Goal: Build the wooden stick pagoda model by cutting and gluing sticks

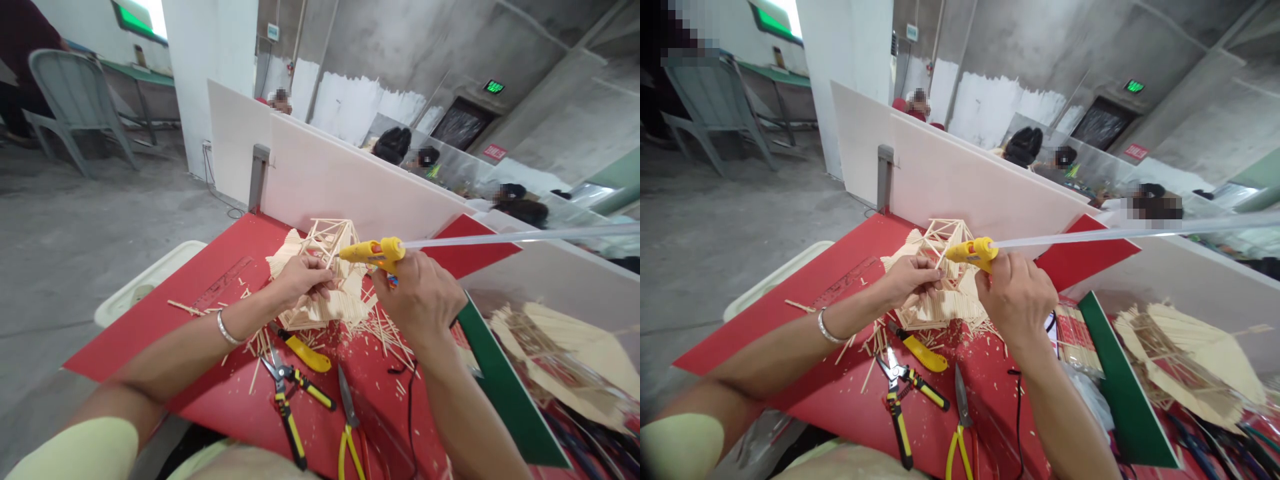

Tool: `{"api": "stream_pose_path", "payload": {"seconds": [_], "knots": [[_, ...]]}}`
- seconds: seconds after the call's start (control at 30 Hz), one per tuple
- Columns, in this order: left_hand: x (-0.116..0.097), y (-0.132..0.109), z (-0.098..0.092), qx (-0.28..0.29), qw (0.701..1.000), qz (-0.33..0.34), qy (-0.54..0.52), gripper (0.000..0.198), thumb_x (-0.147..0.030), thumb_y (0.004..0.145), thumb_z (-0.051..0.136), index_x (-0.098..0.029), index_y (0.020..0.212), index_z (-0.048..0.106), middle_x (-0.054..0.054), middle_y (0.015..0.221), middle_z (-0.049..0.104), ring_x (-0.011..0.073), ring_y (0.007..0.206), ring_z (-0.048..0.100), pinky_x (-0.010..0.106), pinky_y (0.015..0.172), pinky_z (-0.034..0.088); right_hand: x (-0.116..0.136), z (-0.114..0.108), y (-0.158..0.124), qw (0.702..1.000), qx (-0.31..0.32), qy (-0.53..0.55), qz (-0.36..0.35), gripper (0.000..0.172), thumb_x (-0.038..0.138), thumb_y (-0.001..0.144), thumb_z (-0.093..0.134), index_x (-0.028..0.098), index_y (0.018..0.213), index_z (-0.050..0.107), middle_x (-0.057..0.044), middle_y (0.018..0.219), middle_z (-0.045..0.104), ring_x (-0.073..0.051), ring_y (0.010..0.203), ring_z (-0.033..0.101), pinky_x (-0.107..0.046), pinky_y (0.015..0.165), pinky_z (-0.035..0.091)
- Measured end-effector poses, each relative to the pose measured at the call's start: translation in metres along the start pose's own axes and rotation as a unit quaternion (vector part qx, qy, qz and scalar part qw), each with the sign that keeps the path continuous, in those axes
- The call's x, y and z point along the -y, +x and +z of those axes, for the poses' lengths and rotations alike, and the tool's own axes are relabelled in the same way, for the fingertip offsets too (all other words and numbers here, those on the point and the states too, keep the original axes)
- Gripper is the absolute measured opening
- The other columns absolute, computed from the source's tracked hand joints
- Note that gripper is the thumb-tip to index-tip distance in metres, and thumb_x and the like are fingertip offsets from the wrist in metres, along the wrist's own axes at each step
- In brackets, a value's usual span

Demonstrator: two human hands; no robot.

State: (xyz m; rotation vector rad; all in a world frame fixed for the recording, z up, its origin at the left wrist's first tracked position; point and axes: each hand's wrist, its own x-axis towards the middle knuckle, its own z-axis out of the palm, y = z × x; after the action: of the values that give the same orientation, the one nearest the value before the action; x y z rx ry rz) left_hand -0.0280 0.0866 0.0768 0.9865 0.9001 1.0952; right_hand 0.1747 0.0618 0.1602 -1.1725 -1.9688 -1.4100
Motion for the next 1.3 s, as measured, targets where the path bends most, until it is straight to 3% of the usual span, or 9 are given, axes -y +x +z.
{"api": "stream_pose_path", "payload": {"seconds": [0.6,1.3], "knots": [[-0.0018,0.0039,-0.0043,0.021,1.0,-0.01,0.006,0.018,-0.032,0.073,0.069,-0.016,0.067,0.064,0.008,0.067,0.071,0.0119,0.05,0.061,0.024,0.043,0.04,-0.0015,0.0005,-0.0027,1.0,-0.003,0.006,0.004,0.017,0.032,0.084,0.054,0.016,0.089,0.056,-0.001,0.07,0.055,-0.015,0.064,0.044,-0.03,0.059,0.027],[-0.0019,0.0023,-0.0046,0.019,1.0,-0.002,0.01,0.019,-0.032,0.069,0.074,-0.017,0.069,0.064,0.006,0.067,0.071,0.0116,0.05,0.061,0.024,0.044,0.04,-0.0015,0.0026,-0.0066,1.0,-0.008,0.002,0.013,0.016,0.032,0.083,0.056,0.017,0.089,0.056,0.0,0.068,0.053,-0.015,0.062,0.043,-0.03,0.057,0.026]]}}
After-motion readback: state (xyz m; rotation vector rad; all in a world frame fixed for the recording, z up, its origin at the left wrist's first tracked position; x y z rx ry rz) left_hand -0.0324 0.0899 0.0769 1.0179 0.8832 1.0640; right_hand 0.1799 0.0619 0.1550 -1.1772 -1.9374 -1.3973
